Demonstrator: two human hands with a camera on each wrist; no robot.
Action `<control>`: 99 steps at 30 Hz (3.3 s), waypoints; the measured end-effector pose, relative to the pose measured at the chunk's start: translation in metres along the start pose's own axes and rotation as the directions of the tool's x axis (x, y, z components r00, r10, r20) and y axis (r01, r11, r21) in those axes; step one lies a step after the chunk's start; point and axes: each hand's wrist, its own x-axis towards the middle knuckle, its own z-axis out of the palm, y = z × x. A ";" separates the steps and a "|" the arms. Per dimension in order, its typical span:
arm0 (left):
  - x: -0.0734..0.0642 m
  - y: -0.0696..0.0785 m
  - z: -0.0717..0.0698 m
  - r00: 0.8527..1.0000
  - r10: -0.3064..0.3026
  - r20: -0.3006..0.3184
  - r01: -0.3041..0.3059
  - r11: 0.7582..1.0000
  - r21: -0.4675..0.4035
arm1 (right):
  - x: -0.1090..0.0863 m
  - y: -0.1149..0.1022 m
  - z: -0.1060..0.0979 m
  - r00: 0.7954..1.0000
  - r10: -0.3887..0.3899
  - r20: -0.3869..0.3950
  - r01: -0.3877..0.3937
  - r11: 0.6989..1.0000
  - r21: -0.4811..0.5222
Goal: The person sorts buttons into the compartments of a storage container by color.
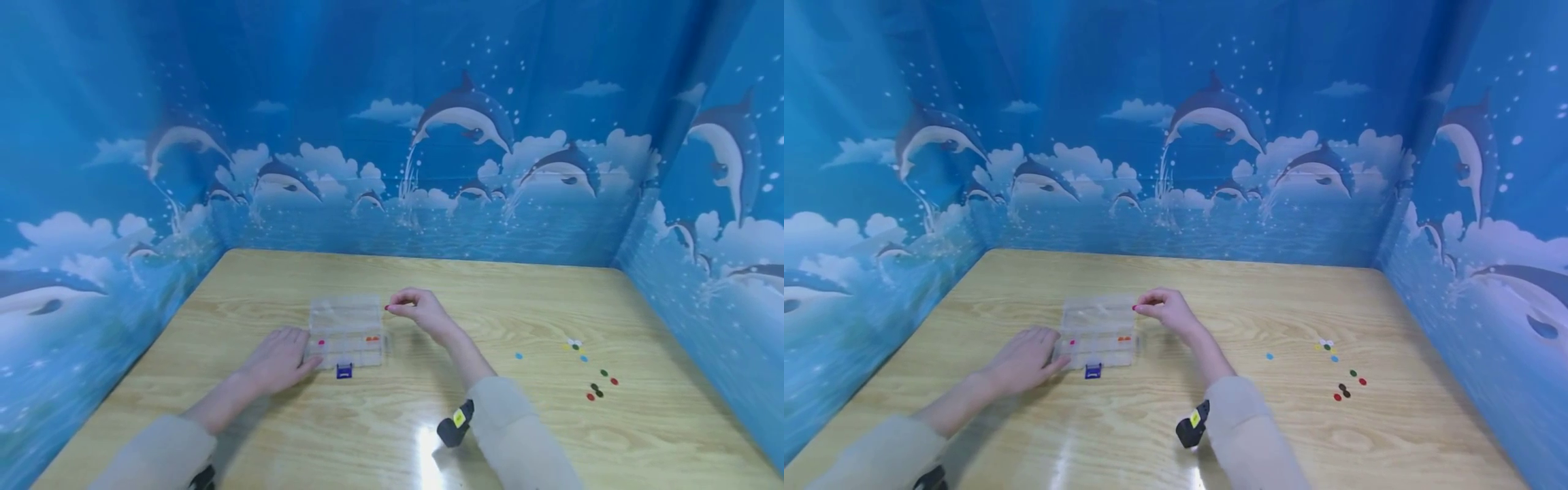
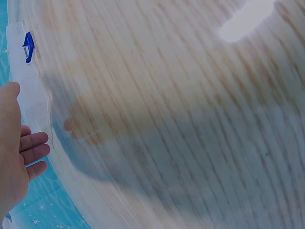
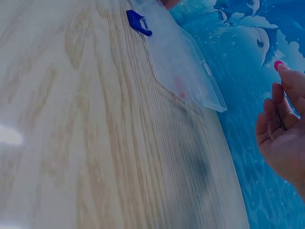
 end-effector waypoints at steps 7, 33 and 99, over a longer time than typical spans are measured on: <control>0.000 0.001 -0.001 1.000 -0.005 0.003 0.005 1.000 -0.004 | 0.004 -0.002 0.013 0.998 -0.056 0.024 0.055 0.998 0.038; 0.001 0.001 -0.003 1.000 -0.020 0.022 0.020 1.000 -0.005 | 0.017 -0.006 0.070 0.997 -0.080 0.018 0.081 0.995 -0.055; 0.001 0.004 -0.001 1.000 -0.006 -0.010 0.006 1.000 -0.015 | 0.033 -0.006 0.112 0.999 -0.029 -0.020 0.025 0.986 -0.166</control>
